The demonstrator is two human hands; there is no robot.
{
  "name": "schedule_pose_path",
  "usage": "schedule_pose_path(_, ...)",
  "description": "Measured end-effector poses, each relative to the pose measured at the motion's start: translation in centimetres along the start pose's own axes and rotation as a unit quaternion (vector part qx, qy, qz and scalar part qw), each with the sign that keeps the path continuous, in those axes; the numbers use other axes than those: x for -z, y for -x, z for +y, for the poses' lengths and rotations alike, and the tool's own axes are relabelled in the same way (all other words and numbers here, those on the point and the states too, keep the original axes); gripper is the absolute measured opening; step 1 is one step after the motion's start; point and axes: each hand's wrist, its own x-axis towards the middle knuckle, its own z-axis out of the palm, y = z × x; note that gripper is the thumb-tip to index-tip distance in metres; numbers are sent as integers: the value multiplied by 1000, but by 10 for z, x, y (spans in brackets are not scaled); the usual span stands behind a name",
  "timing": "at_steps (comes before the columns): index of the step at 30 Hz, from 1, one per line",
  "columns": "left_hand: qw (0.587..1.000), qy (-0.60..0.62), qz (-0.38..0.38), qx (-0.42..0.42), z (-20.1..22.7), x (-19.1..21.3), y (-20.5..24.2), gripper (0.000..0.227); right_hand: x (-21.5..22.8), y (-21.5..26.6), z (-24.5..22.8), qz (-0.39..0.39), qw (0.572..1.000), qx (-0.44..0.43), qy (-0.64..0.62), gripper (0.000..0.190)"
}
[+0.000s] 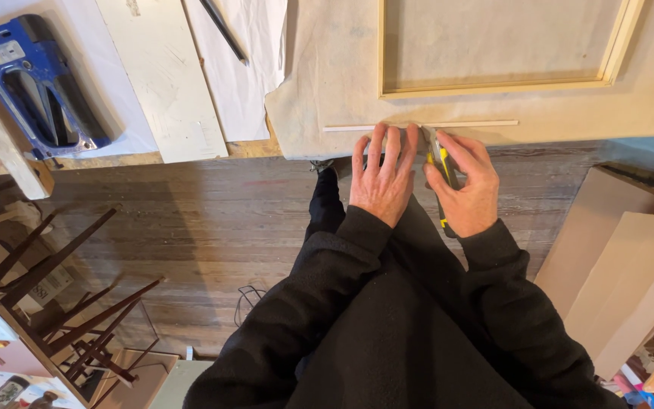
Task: Cutting and preparing small plastic strips to fit inside a picture frame using a utility knife.
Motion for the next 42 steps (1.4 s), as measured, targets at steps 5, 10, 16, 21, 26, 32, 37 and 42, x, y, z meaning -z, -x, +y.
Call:
schedule_pose_path(5, 1000, -12, -19, -4, 0, 2, -2, 92, 0, 0, 2, 2, 1000, 2, 7, 48)
schedule_pose_path(10, 999, -26, -34, -3, 0, -3, -3, 99, 10, 2, -3, 7, 1000, 7, 11, 48)
schedule_pose_path(16, 999, -11, -37, 6, 5, 10, -1, 114, 17, 10, -15, 23, 998, 2, -56, 49)
schedule_pose_path(21, 992, 109, -61, 24, -2, 22, 13, 108, 5, 26, -17, 73, 993, 6, -88, 51)
schedule_pose_path(26, 975, 218, -18, 29, -37, 65, 24, 55, -43, 41, -41, 69, 992, -14, -108, 53)
schedule_pose_path(32, 976, 188, 26, 102, -150, 106, 94, 54, -167, 39, -92, -27, 984, -4, -179, 55)
schedule_pose_path(37, 981, 139, 38, 131, -228, 110, 126, 60, -248, 32, -117, -81, 980, 39, -180, 61)
schedule_pose_path(42, 985, 120, 24, 120, -271, 96, 136, 66, -296, 25, -130, -62, 989, 91, -104, 54)
